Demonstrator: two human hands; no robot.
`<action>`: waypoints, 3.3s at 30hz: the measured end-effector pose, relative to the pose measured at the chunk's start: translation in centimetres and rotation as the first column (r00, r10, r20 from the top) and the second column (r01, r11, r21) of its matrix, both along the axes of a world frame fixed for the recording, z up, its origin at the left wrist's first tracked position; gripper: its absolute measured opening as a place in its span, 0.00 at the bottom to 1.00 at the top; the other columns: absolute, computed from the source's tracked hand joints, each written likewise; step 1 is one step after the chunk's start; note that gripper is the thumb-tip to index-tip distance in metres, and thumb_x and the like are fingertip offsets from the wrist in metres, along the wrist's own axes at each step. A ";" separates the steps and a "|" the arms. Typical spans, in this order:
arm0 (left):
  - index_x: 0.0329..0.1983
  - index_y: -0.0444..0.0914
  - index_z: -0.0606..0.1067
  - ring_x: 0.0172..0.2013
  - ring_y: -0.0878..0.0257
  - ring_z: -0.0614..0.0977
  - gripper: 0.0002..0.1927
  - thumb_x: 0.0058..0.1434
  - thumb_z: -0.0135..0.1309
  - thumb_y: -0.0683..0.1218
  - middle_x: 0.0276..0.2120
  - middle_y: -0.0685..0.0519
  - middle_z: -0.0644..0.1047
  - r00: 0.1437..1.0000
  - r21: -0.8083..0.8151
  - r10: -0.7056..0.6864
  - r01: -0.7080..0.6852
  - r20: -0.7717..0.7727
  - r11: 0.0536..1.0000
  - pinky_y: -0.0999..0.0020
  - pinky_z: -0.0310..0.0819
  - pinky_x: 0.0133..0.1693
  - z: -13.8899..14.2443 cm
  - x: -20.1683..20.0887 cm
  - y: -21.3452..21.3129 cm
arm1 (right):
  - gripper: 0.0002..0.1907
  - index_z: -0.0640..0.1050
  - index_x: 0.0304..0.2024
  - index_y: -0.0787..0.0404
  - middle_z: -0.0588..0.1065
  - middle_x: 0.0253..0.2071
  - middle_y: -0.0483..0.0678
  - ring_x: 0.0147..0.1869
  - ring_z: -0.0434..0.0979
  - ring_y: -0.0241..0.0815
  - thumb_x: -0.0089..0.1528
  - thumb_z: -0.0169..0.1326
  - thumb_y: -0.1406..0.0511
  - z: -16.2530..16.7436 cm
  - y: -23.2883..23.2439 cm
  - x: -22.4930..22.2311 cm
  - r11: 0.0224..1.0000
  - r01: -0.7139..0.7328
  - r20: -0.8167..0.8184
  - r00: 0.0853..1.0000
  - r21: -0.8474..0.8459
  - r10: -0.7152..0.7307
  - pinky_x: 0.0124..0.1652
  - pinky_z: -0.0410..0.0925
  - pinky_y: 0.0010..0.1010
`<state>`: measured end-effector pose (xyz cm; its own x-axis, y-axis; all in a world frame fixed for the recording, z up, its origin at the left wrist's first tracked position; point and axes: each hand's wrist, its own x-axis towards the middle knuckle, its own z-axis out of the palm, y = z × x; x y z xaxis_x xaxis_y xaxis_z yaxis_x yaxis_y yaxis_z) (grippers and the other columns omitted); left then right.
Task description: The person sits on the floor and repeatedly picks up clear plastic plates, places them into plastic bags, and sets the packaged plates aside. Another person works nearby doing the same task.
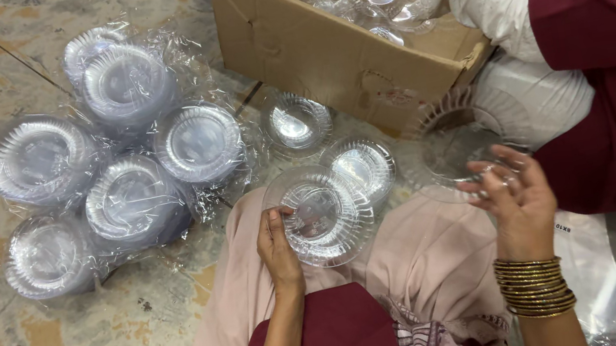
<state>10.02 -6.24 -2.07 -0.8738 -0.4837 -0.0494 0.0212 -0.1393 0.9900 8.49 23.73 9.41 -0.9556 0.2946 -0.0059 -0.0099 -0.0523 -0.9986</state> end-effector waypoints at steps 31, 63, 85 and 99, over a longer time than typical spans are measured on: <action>0.39 0.36 0.74 0.42 0.64 0.74 0.22 0.74 0.41 0.57 0.38 0.54 0.75 1.000 0.098 0.015 -0.015 -0.005 0.995 0.69 0.68 0.48 0.2 0.0 -0.2 | 0.17 0.72 0.61 0.66 0.81 0.48 0.56 0.45 0.83 0.43 0.70 0.48 0.67 -10.6 -1.3 -4.3 0.924 -0.160 0.168 0.980 0.347 0.107 0.40 0.77 0.29; 0.44 0.35 0.72 0.34 0.60 0.84 0.21 0.74 0.39 0.57 0.43 0.50 0.76 0.997 0.215 -0.067 0.060 0.025 0.975 0.65 0.83 0.34 0.9 0.3 0.1 | 0.14 0.76 0.60 0.64 0.81 0.48 0.55 0.47 0.84 0.40 0.72 0.54 0.68 -2.7 4.4 1.7 0.898 0.184 -0.198 0.974 0.399 -0.111 0.45 0.76 0.25; 0.44 0.30 0.76 0.35 0.59 0.84 0.29 0.74 0.35 0.59 0.43 0.45 0.80 0.998 0.179 -0.028 0.018 0.058 0.984 0.67 0.82 0.37 0.5 -0.1 -0.2 | 0.16 0.73 0.59 0.68 0.83 0.42 0.57 0.40 0.86 0.45 0.69 0.47 0.69 -10.7 1.6 -2.2 0.920 -0.262 0.442 0.890 0.293 0.112 0.37 0.79 0.31; 0.45 0.32 0.83 0.44 0.61 0.83 0.19 0.70 0.52 0.52 0.40 0.49 0.84 0.999 -0.191 -0.040 0.037 -0.012 0.981 0.69 0.74 0.48 0.6 -0.2 0.4 | 0.14 0.81 0.40 0.61 0.82 0.34 0.46 0.35 0.82 0.34 0.57 0.67 0.61 -6.2 -9.0 -3.3 0.744 -0.411 0.313 0.908 0.527 0.279 0.32 0.75 0.27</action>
